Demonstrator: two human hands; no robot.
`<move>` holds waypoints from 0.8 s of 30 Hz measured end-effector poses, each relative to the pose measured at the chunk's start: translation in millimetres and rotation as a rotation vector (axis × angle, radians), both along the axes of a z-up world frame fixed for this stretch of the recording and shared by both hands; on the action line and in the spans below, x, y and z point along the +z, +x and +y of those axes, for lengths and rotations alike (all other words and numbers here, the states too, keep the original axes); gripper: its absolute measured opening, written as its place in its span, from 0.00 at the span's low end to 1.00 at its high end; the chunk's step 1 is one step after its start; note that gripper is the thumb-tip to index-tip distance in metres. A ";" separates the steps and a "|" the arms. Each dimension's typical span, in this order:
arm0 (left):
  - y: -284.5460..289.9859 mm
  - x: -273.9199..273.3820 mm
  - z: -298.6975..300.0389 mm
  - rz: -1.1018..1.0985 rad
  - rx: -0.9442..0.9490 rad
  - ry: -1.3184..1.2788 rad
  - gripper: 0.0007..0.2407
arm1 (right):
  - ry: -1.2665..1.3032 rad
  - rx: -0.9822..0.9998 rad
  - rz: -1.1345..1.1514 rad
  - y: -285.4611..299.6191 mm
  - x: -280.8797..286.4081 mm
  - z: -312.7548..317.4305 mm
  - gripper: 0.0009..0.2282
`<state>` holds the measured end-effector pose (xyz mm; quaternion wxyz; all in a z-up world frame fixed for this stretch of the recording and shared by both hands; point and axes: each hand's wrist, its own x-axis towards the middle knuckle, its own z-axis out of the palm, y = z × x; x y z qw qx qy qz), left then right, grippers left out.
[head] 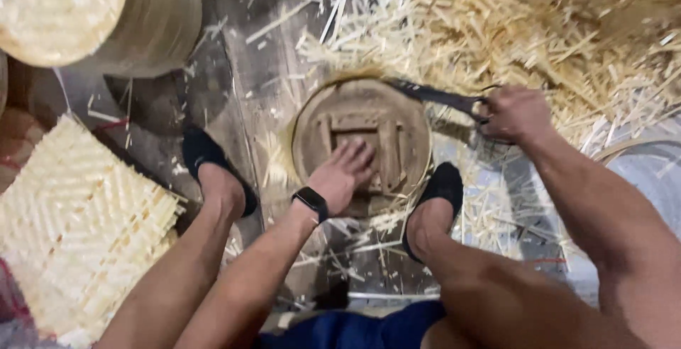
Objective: The person sits on the floor and trims the excess edge of a square woven bamboo mat with scissors, using a round wooden mold as a guide. They press the trimmed circular mat into a bamboo steamer rim, fit it in place, and stack the finished steamer lids with completed ones.
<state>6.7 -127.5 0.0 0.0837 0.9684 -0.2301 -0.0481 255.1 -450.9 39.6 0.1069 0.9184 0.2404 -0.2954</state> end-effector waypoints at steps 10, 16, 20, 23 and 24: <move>51.4 34.4 -94.9 0.122 0.875 -0.471 0.50 | 0.159 0.223 -0.323 -13.4 -3.5 55.1 0.34; 39.9 53.5 -64.3 0.279 0.698 -0.465 0.50 | 0.141 0.005 -0.030 -10.6 -37.5 -4.1 0.22; 44.2 48.6 -59.5 0.265 0.536 -0.493 0.49 | 0.214 0.071 -0.307 -15.1 -10.8 9.0 0.19; 36.9 51.7 -60.4 0.285 0.513 -0.505 0.49 | 0.134 0.076 -0.249 -16.7 -0.3 57.4 0.26; 36.1 52.3 -60.0 0.289 0.507 -0.514 0.48 | 0.057 0.089 -0.189 -11.8 2.1 76.6 0.28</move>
